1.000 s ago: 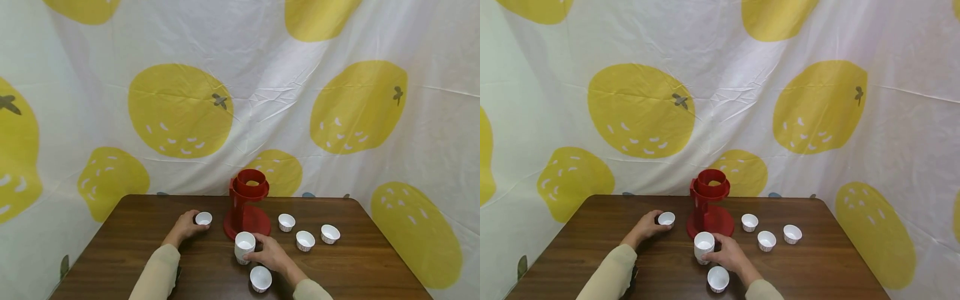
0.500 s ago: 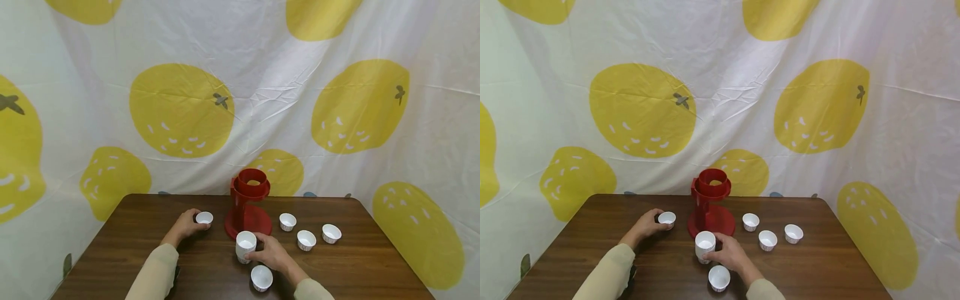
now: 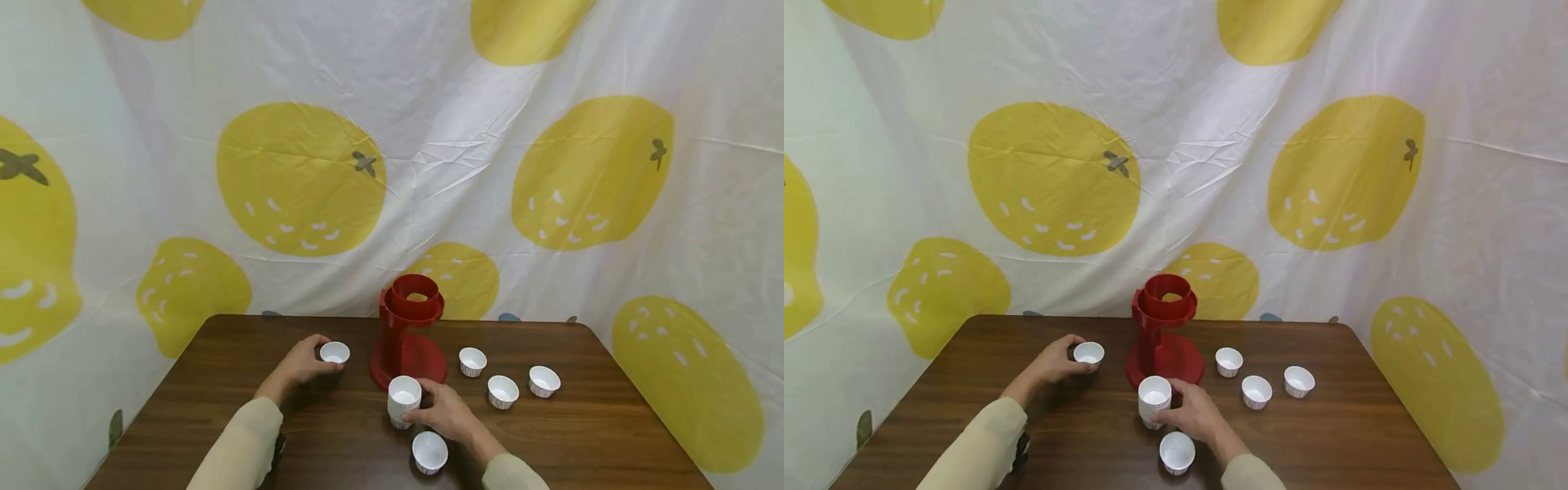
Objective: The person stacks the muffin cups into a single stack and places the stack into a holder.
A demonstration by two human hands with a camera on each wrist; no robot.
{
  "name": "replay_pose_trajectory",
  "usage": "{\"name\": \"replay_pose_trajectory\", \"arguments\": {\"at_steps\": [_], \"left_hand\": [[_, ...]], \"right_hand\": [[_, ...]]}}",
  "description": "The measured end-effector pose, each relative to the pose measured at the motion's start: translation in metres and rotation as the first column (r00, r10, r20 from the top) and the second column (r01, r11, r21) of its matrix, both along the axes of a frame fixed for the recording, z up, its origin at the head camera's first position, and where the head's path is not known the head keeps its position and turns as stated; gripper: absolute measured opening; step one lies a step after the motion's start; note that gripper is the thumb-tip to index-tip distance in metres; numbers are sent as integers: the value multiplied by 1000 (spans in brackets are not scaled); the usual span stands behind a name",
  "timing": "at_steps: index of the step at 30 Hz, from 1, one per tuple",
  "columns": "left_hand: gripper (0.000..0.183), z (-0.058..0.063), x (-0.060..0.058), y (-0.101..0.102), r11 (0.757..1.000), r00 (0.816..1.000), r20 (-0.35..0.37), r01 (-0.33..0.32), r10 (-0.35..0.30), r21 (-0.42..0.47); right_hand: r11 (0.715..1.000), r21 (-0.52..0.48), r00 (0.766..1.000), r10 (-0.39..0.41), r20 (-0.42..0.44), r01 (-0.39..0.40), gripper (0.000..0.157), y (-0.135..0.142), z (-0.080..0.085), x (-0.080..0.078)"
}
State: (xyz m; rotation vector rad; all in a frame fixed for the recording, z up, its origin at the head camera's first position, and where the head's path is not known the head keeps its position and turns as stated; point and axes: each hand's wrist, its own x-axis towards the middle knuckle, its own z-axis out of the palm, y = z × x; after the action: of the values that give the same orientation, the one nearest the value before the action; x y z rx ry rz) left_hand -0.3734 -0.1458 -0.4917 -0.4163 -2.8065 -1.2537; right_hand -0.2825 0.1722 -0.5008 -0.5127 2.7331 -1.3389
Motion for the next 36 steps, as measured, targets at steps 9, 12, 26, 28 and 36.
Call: {"name": "replay_pose_trajectory", "arguments": {"at_steps": [9,12,26,28,36], "left_hand": [[63,11,6,8,999,997,-62,51,-52,-9],[61,15,9,12,998,994,-79,71,-71,-2],[57,38,21,34,988,976,-150,157,-156,-1],[56,40,23,36,986,975,-150,166,-164,2],[56,45,30,46,971,956,-169,241,-238,-5]], "right_hand": [[1000,4,1000,-1,-4,1,65,1,-3,1],[1000,-6,1000,9,8,-8,65,1,-4,2],[1000,-21,1000,16,-1,-16,64,2,-1,0],[1000,-18,1000,20,-4,-20,64,2,-1,0],[999,-18,1000,28,-11,-29,63,0,-3,1]]}}
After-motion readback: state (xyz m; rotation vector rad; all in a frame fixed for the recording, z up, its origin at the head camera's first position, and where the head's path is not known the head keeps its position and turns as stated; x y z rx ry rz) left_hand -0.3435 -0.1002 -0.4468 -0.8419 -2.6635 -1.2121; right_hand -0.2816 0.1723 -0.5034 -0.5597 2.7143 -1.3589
